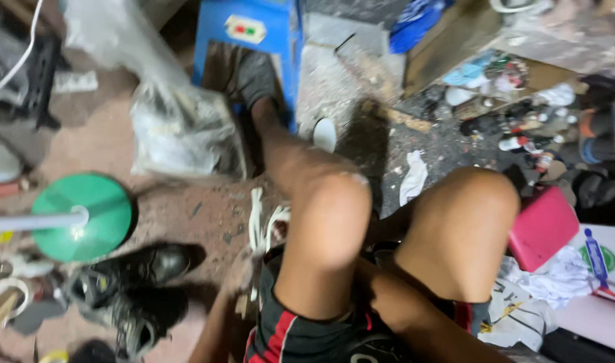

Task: The person handles a white shoe sole component, sanding the edges against a grinding machine and wiping the surfaces by hand.

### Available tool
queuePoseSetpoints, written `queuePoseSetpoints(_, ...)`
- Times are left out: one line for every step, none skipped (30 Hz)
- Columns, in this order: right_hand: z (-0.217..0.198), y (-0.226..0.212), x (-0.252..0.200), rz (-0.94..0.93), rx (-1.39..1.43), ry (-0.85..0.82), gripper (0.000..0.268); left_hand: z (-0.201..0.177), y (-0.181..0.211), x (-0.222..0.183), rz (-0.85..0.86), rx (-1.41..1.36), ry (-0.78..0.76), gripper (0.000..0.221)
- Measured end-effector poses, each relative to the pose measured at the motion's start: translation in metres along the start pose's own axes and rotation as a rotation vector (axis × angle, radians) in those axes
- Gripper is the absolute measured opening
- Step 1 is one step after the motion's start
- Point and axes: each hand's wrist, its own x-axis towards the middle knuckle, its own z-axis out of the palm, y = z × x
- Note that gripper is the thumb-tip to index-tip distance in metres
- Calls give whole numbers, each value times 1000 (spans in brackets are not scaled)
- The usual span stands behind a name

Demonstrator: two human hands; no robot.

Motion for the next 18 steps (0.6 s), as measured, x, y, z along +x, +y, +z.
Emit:
queuePoseSetpoints(2,-8,3,-22,6,-8,42,1,-2,-6,28,-37,-1,36)
queuePoseSetpoints(5,-15,5,-46,22,-18,43,4,-3,-10,56,-69,7,35)
queuePoseSetpoints(8,-18,2,-58,21,-30,44,7,-9,-19,74,-108,20,34)
queuePoseSetpoints(14,-20,0,-67,27,-44,44,10,-13,-26,97,-138,37,33)
queuePoseSetpoints(20,-24,0,-74,32,-64,45,12,-17,-33,120,-174,56,32)
queuePoseSetpoints(25,-25,-2,-83,29,-82,46,14,-20,-38,137,-198,77,31)
queuePoseSetpoints(29,-28,-3,-94,28,-89,47,15,-21,-42,156,-218,89,31)
queuePoseSetpoints(33,-30,-6,-98,33,-100,48,14,-21,-45,170,-233,99,30)
queuePoseSetpoints(33,-32,-8,-106,31,-101,48,13,-18,-44,182,-239,96,29)
queuePoseSetpoints(34,-34,-9,-115,30,-105,49,10,-15,-40,192,-246,88,28)
queuePoseSetpoints(35,-38,-7,-124,28,-107,50,6,-14,-39,197,-256,84,27)
queuePoseSetpoints(35,-41,-6,-133,25,-107,51,2,-11,-38,206,-265,76,27)
queuePoseSetpoints(38,-40,-9,-136,20,-112,51,-2,-14,-41,198,-277,71,26)
queuePoseSetpoints(40,-39,-11,-137,12,-113,52,-5,-14,-43,201,-297,68,26)
queuePoseSetpoints(41,-36,-15,-135,5,-114,53,-5,-19,-46,196,-321,71,25)
queuePoseSetpoints(41,-34,-19,-134,0,-112,54,-4,-22,-48,194,-359,76,25)
queuePoseSetpoints(40,-37,-17,-147,-15,-109,54,-5,-20,-48,207,-420,91,21)
queuePoseSetpoints(40,-37,-19,-152,-22,-106,55,-5,-16,-47,244,-414,112,22)
